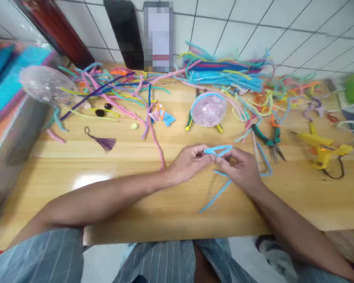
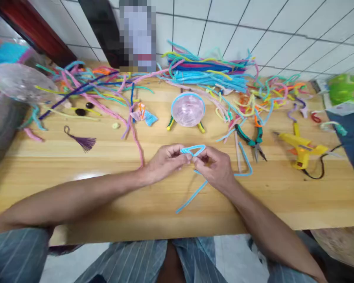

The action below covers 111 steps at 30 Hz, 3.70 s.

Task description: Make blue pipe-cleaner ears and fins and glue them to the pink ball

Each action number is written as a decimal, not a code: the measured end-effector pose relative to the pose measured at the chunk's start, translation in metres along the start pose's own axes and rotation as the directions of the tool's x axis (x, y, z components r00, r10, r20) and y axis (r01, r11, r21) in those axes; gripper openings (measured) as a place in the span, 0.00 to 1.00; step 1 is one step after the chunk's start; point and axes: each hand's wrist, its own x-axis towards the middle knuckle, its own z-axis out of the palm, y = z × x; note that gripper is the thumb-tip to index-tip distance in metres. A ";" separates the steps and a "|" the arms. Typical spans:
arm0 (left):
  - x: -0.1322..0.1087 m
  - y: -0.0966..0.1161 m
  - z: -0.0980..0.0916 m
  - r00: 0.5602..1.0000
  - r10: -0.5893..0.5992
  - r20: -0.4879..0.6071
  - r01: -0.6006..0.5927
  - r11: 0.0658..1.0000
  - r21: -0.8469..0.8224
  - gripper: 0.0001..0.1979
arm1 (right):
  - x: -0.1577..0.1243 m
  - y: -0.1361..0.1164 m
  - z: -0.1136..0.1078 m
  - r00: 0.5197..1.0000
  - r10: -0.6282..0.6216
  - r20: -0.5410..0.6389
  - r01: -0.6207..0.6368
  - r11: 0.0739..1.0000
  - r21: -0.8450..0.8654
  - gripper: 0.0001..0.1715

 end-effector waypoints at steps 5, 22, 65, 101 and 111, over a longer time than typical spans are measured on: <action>0.002 0.006 0.002 1.000 0.019 0.021 -0.016 0.995 -0.103 0.21 | -0.001 -0.001 0.002 1.000 0.002 -0.015 -0.003 1.000 -0.022 0.08; 0.005 0.011 -0.004 0.994 0.108 -0.011 -0.107 0.993 0.047 0.14 | 0.009 0.002 0.000 0.968 0.153 0.201 -0.205 0.941 0.269 0.11; 0.006 0.033 -0.020 0.882 -0.164 0.442 0.339 0.872 -0.353 0.22 | -0.004 0.005 -0.022 0.831 -0.545 -0.113 0.494 0.816 -0.299 0.05; -0.006 0.032 0.003 0.994 0.089 0.067 -0.061 0.937 -0.345 0.25 | -0.005 0.010 -0.013 0.887 -0.438 -0.144 0.425 0.898 -0.116 0.04; -0.006 0.028 0.004 0.993 0.109 0.035 -0.089 0.924 -0.371 0.24 | -0.007 0.007 -0.011 0.933 -0.356 -0.051 0.358 0.933 0.044 0.08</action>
